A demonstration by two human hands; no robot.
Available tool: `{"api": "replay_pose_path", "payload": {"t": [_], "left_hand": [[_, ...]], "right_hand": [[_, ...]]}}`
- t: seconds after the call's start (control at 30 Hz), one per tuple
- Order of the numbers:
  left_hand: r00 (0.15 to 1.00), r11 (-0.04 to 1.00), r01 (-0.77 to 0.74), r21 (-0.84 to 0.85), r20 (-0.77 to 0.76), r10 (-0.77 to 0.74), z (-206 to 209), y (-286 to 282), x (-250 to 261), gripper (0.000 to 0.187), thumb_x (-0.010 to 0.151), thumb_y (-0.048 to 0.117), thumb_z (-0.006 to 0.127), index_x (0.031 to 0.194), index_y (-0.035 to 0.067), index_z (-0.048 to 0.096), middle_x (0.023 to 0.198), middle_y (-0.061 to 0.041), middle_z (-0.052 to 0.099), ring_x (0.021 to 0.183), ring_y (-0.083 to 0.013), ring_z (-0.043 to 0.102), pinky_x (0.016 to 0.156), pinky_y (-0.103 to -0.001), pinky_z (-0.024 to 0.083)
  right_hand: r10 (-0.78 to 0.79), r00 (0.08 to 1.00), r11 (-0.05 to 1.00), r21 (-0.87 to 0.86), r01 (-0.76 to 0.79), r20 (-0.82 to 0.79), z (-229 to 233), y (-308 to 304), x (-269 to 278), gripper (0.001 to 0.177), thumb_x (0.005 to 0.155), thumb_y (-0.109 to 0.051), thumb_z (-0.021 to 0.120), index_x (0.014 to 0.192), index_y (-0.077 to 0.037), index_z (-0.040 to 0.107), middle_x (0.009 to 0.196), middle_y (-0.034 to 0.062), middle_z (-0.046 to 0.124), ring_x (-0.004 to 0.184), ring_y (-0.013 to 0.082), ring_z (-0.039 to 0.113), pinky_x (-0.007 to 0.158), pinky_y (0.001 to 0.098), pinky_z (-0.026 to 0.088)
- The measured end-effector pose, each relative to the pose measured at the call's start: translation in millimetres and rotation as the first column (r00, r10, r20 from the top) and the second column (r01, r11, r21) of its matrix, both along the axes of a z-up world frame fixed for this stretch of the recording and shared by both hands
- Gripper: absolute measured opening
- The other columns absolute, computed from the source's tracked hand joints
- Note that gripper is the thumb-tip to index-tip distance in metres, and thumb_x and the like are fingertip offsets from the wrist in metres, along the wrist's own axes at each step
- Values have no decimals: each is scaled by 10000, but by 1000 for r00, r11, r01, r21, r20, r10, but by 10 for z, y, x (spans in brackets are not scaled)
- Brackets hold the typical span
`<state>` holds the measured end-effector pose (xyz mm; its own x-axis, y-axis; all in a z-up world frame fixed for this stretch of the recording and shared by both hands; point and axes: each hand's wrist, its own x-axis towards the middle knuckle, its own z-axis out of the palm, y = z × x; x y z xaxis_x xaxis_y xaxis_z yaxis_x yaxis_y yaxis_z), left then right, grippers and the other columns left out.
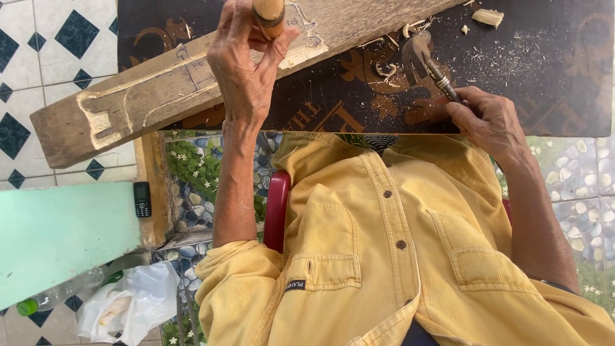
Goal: Carving a shape into a wooden plank using a hammer and chisel.
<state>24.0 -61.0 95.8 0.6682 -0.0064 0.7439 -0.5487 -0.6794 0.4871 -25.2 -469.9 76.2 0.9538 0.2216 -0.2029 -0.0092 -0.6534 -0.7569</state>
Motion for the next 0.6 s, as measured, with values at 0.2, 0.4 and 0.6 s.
{"api": "replay_pose_path", "payload": {"t": [0.2,0.4,0.6], "left_hand": [[999,999,39,14,-33,-39,112,-47,-31,286,1076,224,831,1224,97,621,1119,-35,592,835,-164,682,803,-314,665],[997,998,52,40,-63,-50,61,-84,6,296,1062,203,848,1214,94,619,1087,-32,584,832,-157,671,796,-295,684],[989,972,-74,223,-111,101,-397,-99,255,592,1107,415,892,1507,159,539,1465,-147,659,1110,-271,859,929,-369,775]], "right_hand": [[22,1000,999,-24,-22,14,-47,-41,17,224,1144,-166,584,1266,-6,685,799,70,602,629,165,517,564,307,412],[46,998,997,-63,-43,41,-65,-59,20,243,1143,-207,593,1285,-46,708,800,64,605,627,168,484,550,310,346],[38,997,995,-95,-32,62,-149,-89,23,266,1147,-213,594,1311,-35,704,784,62,611,609,170,489,536,313,347]]}}
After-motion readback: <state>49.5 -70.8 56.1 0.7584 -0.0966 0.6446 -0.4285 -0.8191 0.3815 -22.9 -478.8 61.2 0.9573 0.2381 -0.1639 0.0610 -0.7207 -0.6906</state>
